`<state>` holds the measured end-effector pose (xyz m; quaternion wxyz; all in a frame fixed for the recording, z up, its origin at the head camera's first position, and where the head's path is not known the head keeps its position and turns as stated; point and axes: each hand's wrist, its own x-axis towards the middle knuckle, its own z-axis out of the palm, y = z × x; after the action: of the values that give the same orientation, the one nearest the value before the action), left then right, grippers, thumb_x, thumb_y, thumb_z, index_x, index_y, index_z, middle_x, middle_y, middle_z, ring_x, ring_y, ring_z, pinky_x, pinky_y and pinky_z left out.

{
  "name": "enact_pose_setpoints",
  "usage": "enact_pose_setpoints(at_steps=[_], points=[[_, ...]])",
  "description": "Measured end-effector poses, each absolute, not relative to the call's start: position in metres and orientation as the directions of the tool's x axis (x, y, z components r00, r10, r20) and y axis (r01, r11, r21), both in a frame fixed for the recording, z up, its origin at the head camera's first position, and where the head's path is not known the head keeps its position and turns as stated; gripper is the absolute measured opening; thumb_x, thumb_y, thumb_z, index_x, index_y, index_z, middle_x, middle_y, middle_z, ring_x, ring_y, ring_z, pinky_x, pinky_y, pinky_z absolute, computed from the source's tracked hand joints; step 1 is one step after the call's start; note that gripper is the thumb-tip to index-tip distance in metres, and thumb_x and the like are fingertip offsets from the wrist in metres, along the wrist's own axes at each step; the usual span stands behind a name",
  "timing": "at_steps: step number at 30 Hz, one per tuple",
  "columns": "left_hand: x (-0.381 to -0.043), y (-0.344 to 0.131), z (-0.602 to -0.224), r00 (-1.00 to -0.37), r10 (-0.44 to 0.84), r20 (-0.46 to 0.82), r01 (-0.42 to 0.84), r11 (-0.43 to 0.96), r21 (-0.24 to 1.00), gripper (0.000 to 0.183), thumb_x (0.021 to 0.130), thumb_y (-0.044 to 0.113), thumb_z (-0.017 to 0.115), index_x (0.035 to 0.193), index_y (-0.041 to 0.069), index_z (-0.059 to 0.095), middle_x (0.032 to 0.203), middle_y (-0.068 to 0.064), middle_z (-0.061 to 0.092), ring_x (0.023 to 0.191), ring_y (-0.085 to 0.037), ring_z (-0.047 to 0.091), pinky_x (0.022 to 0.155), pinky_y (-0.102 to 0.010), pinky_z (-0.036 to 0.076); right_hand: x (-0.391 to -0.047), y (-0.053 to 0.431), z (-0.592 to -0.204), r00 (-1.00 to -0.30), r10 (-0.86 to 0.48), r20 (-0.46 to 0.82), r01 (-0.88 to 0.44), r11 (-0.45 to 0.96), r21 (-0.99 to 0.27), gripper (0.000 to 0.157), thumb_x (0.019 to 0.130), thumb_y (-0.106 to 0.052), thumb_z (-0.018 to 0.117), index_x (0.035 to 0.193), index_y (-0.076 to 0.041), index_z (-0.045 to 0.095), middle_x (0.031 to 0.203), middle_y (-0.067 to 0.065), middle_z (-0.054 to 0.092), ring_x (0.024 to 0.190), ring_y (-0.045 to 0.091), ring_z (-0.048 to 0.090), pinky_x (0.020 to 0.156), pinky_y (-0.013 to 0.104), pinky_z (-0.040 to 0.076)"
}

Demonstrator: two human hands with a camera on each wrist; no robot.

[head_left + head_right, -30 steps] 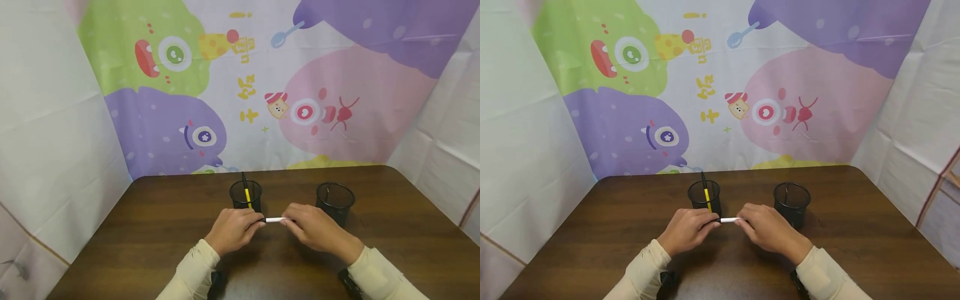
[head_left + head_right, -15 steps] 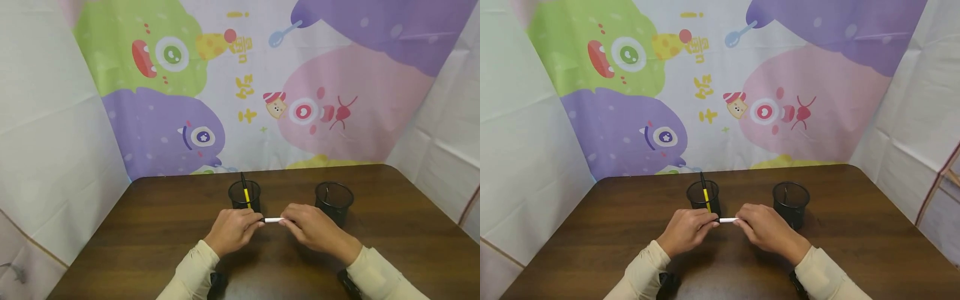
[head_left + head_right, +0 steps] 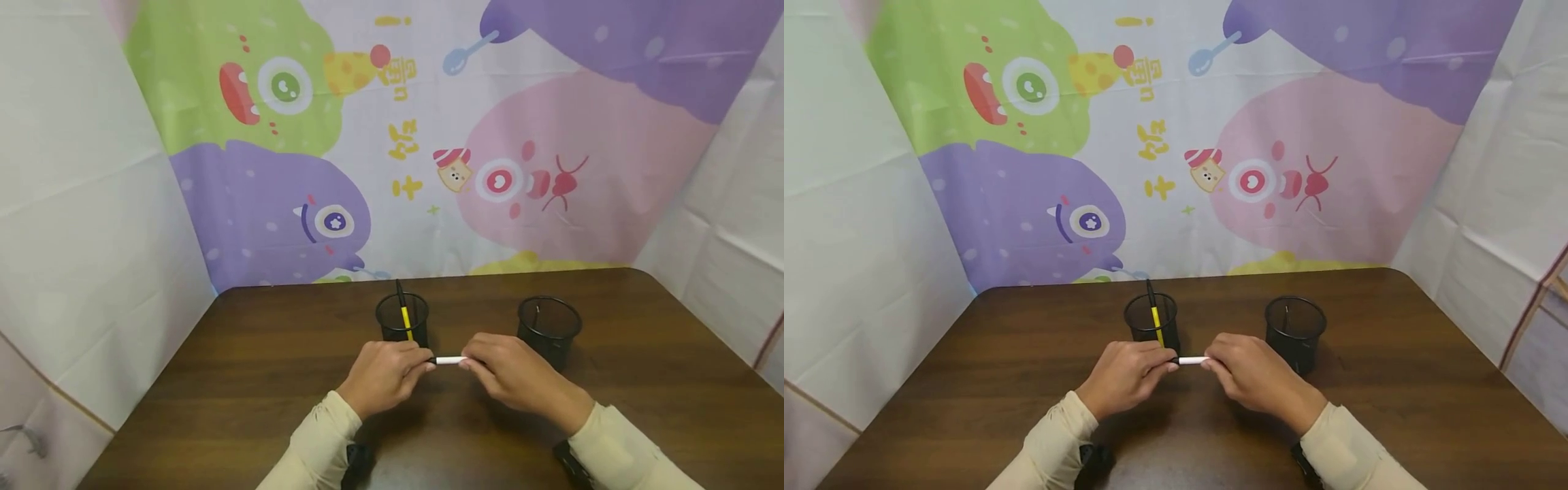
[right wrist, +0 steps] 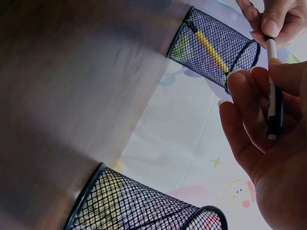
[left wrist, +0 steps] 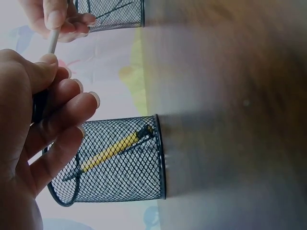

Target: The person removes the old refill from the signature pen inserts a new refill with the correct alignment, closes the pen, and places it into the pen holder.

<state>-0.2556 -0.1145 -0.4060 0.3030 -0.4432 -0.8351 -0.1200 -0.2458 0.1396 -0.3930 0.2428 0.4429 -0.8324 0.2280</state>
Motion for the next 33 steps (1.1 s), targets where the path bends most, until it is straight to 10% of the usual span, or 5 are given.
enact_pose_setpoints(at_steps=[33], points=[[-0.2539, -0.115, -0.4049, -0.493, 0.659, 0.568, 0.806, 0.592, 0.013, 0.012, 0.096, 0.027, 0.069, 0.099, 0.017, 0.076, 0.082, 0.012, 0.068, 0.064, 0.0, 0.056, 0.052, -0.023, 0.047, -0.2484, 0.1404, -0.3943, -0.436, -0.63, 0.642, -0.878, 0.454, -0.151, 0.009, 0.09, -0.007, 0.074, 0.093, -0.012, 0.068, 0.089, -0.01, 0.059, 0.074, 0.0, 0.051, 0.064, 0.019, 0.048]])
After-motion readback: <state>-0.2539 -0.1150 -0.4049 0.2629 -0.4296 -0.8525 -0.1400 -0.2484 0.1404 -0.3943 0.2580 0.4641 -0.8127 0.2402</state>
